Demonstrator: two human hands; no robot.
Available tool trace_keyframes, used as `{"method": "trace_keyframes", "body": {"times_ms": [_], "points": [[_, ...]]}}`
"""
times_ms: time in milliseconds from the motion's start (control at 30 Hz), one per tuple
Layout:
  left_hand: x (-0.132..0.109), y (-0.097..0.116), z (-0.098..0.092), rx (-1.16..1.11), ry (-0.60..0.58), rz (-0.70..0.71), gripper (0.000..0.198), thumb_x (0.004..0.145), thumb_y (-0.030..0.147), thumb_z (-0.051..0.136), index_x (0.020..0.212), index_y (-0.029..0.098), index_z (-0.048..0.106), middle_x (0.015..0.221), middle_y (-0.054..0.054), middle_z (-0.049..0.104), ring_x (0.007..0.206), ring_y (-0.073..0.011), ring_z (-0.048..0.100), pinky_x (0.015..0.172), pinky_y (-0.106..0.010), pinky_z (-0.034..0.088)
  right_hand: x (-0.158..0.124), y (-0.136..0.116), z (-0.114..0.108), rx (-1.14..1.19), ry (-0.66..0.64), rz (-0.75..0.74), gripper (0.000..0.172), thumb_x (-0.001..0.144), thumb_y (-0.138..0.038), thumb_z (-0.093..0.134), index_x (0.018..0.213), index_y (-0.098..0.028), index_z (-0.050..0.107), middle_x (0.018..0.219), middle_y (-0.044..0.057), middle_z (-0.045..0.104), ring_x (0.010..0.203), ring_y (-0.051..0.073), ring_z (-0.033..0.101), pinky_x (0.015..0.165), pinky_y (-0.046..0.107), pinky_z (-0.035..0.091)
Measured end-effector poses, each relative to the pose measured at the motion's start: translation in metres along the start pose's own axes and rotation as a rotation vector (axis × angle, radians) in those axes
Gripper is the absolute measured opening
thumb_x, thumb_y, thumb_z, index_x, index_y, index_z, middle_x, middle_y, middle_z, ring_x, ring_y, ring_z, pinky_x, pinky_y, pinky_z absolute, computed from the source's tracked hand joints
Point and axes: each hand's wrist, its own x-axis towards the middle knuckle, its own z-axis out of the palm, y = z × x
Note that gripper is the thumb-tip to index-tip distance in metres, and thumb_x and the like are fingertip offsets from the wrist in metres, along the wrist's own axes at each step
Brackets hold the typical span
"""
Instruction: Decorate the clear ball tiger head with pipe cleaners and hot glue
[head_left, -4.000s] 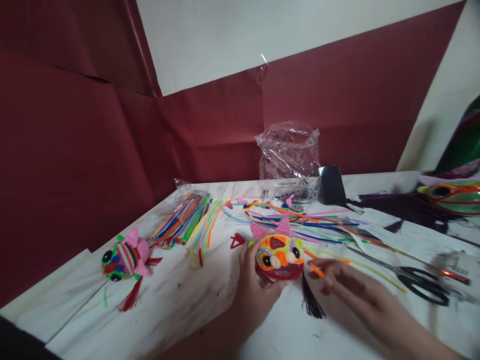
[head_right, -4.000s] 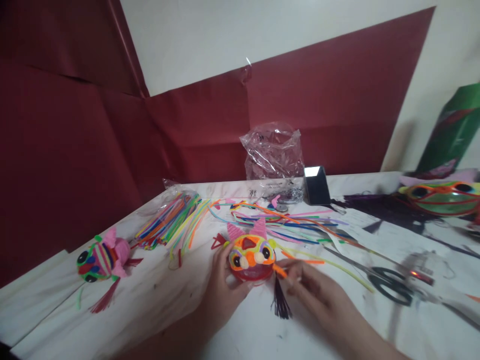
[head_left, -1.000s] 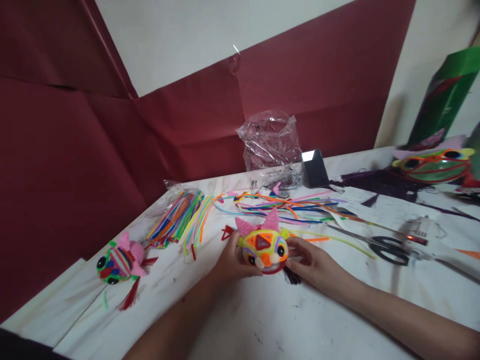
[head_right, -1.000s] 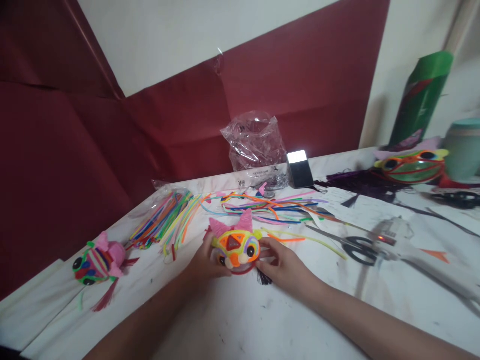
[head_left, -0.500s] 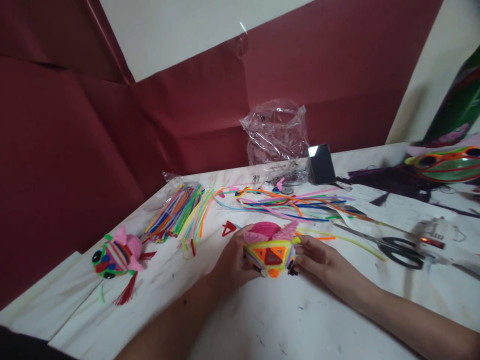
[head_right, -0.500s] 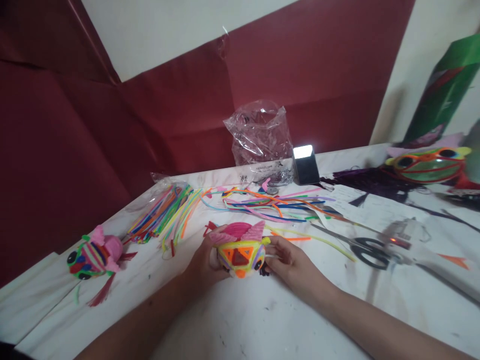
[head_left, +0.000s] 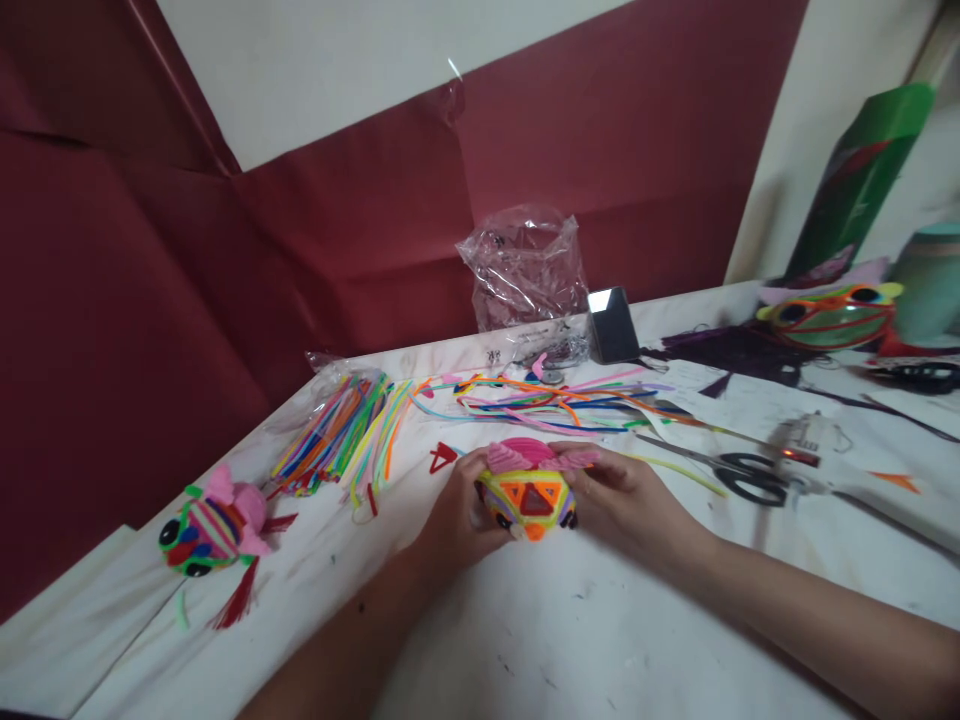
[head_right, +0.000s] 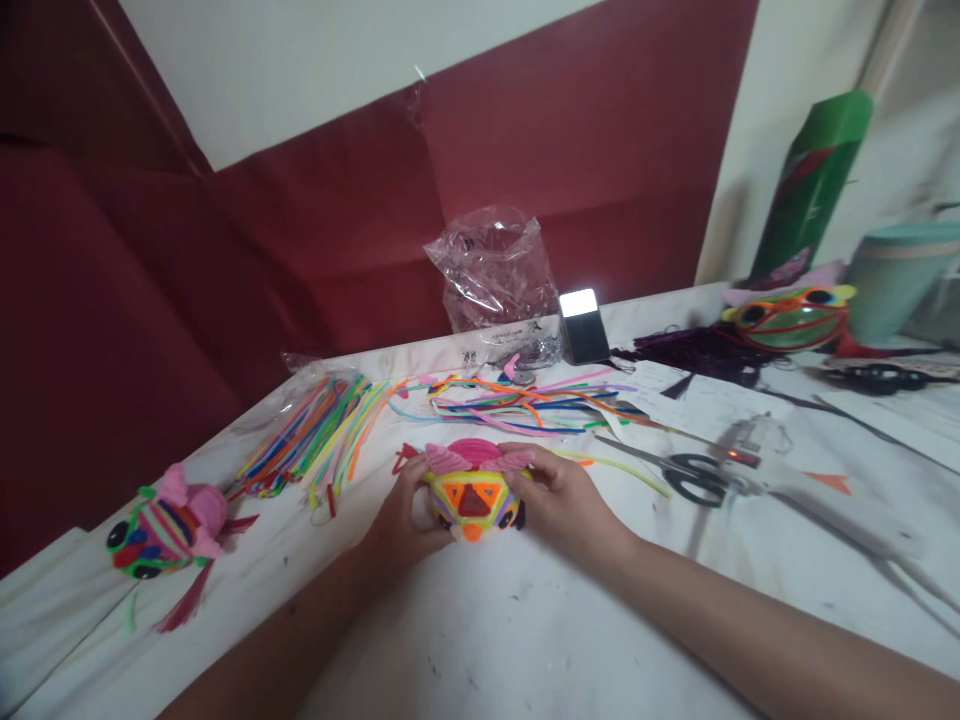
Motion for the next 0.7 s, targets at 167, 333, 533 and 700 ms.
{"method": "trace_keyframes", "body": {"times_ms": [167,333,533,700], "points": [[-0.005,0.000,0.002,-0.064,0.022,-0.091,0.078,0.060,0.026,0.079,0.129,0.020,0.042,0.127,-0.015,0.053,0.117,-0.0321,0.051,0.100,-0.046,0.040,0.000,0.002,0.001,0.054,0.027,-0.001,0.042,0.070,-0.057,0.068,0.091,-0.022,0.066,0.102,0.007,0.070,0.091,0.024,0.065,0.080,0.037,0.054],[-0.007,0.003,0.005,-0.308,0.018,-0.361,0.085,0.060,0.025,0.080,0.133,0.023,0.036,0.130,-0.013,0.052,0.113,-0.0286,0.057,0.090,-0.038,0.048,-0.001,0.011,-0.004,-0.044,-0.001,0.061,0.041,0.079,-0.055,0.060,0.099,-0.020,0.063,0.100,0.008,0.069,0.091,0.024,0.064,0.081,0.039,0.052],[0.005,0.010,0.012,-0.591,0.118,-0.549,0.064,0.055,0.029,0.083,0.109,0.020,0.048,0.109,-0.009,0.064,0.101,-0.0242,0.062,0.082,-0.033,0.050,0.006,0.009,-0.007,0.133,-0.057,0.073,0.041,0.071,-0.053,0.069,0.096,-0.020,0.064,0.094,0.006,0.070,0.090,0.023,0.065,0.083,0.037,0.052],[0.021,0.008,0.018,-0.732,0.130,-0.627,0.057,0.050,0.029,0.085,0.096,0.018,0.052,0.100,-0.006,0.067,0.095,-0.0218,0.063,0.080,-0.032,0.050,0.014,0.010,-0.016,0.175,-0.028,0.121,0.047,0.063,-0.050,0.077,0.095,-0.019,0.066,0.098,0.007,0.071,0.090,0.023,0.066,0.082,0.037,0.053]]}}
